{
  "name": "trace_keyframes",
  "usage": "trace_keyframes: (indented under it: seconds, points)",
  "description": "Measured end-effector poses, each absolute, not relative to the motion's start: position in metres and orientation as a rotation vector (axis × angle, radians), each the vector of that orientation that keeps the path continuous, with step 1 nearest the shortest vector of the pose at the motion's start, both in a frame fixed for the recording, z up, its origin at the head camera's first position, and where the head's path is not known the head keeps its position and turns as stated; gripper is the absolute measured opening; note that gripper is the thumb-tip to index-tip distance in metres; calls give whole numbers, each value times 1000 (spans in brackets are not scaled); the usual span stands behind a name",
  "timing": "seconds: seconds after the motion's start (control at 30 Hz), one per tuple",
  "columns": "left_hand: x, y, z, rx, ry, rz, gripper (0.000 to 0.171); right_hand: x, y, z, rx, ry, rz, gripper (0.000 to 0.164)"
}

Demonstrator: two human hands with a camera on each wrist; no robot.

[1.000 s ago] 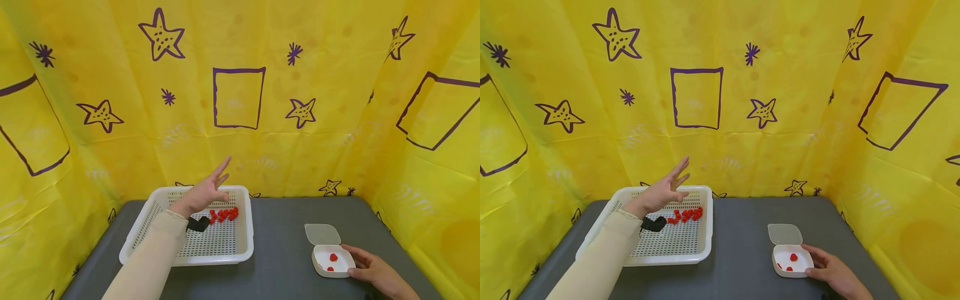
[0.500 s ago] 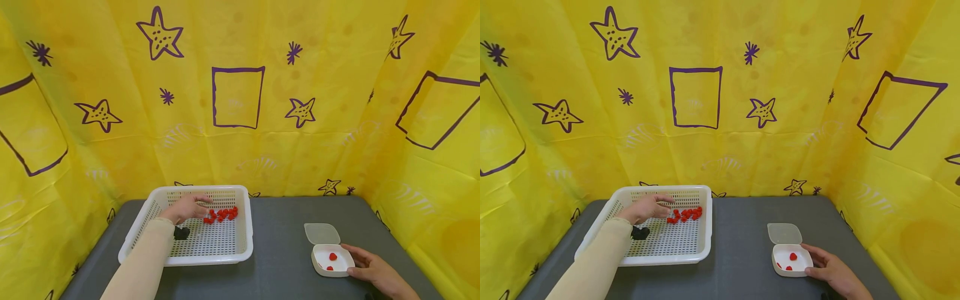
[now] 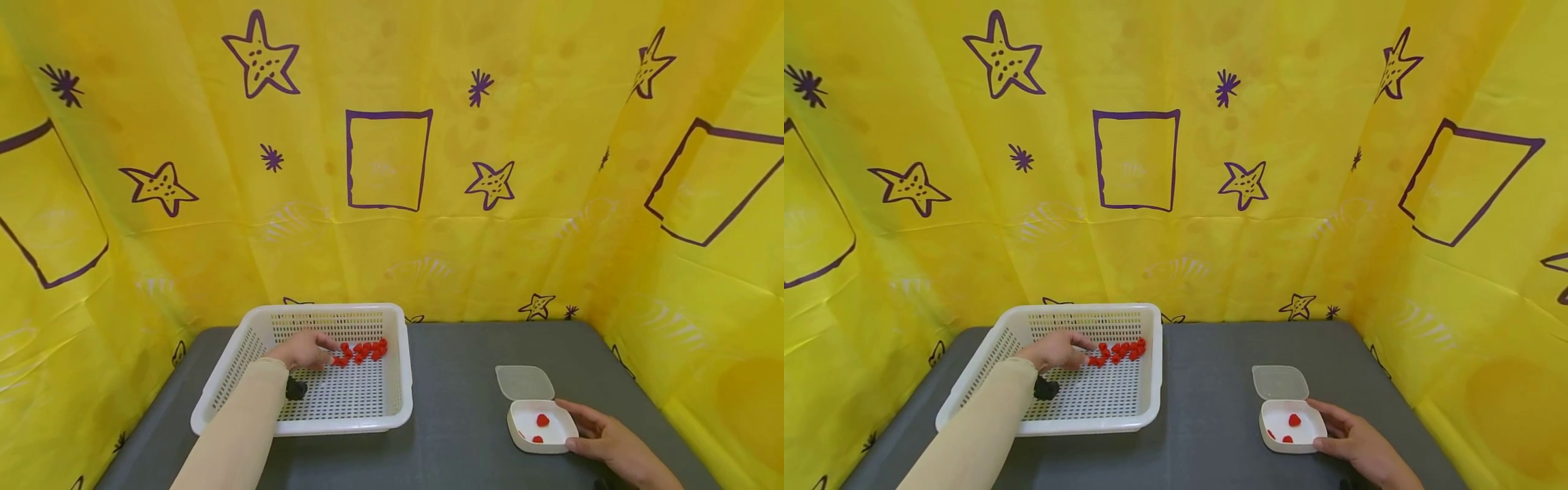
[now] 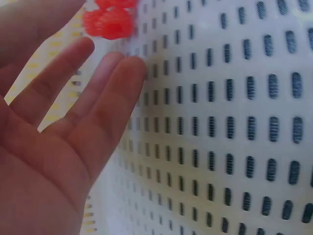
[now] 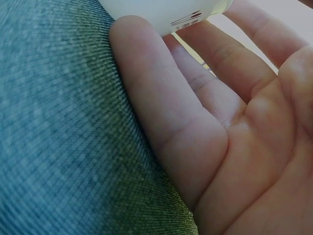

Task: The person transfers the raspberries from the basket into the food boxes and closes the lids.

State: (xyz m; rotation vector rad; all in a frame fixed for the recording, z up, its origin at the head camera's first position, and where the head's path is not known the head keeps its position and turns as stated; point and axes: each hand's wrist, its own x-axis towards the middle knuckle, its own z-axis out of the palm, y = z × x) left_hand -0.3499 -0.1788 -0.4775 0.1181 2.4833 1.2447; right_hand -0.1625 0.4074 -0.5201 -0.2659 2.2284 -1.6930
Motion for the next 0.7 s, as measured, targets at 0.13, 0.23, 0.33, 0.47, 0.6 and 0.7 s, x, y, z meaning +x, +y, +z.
trace_keyframes:
  seconds: [0.13,0.23,0.33,0.47,0.6,0.7]
  points:
    - [-354,-180,-484,175,2539,1134,29,-162,408,-522,-271,2232,-1695,63]
    - [-357,-180,-489,194,2548,1116,28,-162,408,-522,-246,2233,-1693,64]
    - [-360,-179,-492,194,2552,1123,27,-164,407,-521,-206,2237,-1682,65]
    - [-362,-177,-493,211,2587,1080,23,-165,407,-521,-169,2235,-1672,66]
    - [-363,-176,-494,224,2616,1037,18,-165,407,-520,-168,2239,-1674,66]
    - [-363,-175,-495,206,2613,1057,17,-164,407,-520,-177,2242,-1677,66]
